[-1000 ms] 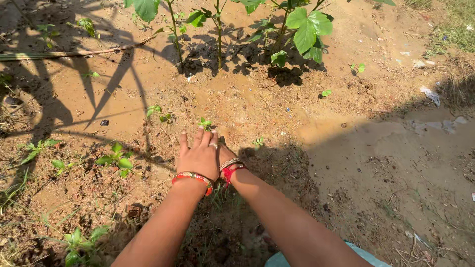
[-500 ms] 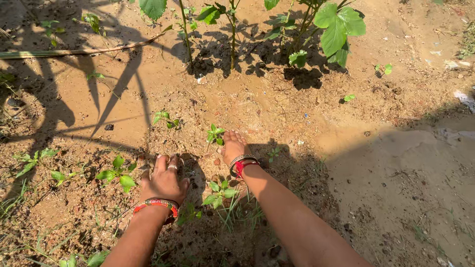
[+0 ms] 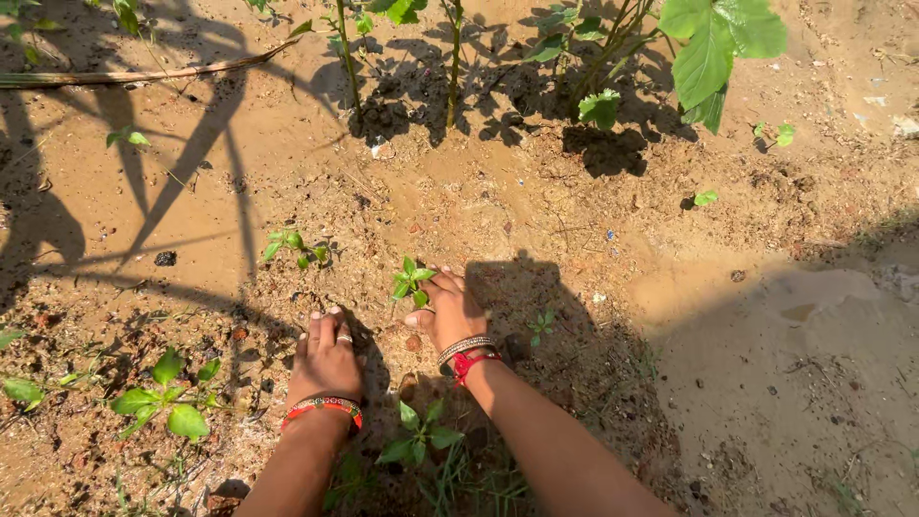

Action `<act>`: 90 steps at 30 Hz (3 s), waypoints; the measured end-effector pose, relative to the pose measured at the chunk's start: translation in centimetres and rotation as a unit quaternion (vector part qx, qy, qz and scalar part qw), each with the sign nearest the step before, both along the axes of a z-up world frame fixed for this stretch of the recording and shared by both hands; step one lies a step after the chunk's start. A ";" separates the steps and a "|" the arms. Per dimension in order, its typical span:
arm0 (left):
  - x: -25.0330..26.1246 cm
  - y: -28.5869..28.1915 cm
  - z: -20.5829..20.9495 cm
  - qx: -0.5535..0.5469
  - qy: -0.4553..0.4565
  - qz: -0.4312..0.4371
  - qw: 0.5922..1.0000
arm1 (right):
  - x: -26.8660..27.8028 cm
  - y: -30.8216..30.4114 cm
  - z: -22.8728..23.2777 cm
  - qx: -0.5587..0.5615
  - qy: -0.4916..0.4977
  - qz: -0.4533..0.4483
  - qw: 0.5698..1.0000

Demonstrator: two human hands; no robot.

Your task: The person pulls small weeds from the muddy soil around green plants by hand.

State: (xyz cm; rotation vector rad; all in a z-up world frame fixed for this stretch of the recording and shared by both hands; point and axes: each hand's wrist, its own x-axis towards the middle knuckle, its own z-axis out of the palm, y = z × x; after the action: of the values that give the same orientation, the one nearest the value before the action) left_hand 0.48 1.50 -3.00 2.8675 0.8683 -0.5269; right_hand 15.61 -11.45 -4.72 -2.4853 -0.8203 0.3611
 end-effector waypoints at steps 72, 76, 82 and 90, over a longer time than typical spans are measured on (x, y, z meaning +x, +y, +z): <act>1.8 0.9 7.1 -0.137 0.141 0.057 0.979 | 7.6 9.9 -0.2 -0.119 -0.132 0.435 0.883; 1.9 1.1 6.9 -0.137 0.134 0.065 0.979 | 8.1 10.1 -0.5 -0.097 -0.170 0.456 0.868; 1.8 1.9 7.0 -0.150 0.148 0.062 0.976 | 8.1 9.3 0.9 -0.178 -0.130 0.421 0.880; 1.8 1.8 6.9 -0.142 0.147 0.051 0.977 | 8.8 5.2 2.0 -0.229 -0.056 0.368 0.900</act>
State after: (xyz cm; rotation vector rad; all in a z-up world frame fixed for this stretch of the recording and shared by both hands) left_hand 2.29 3.30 3.93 2.5090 0.8905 -0.9940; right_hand 24.42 -6.26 -2.67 -2.5121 -1.9153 0.7404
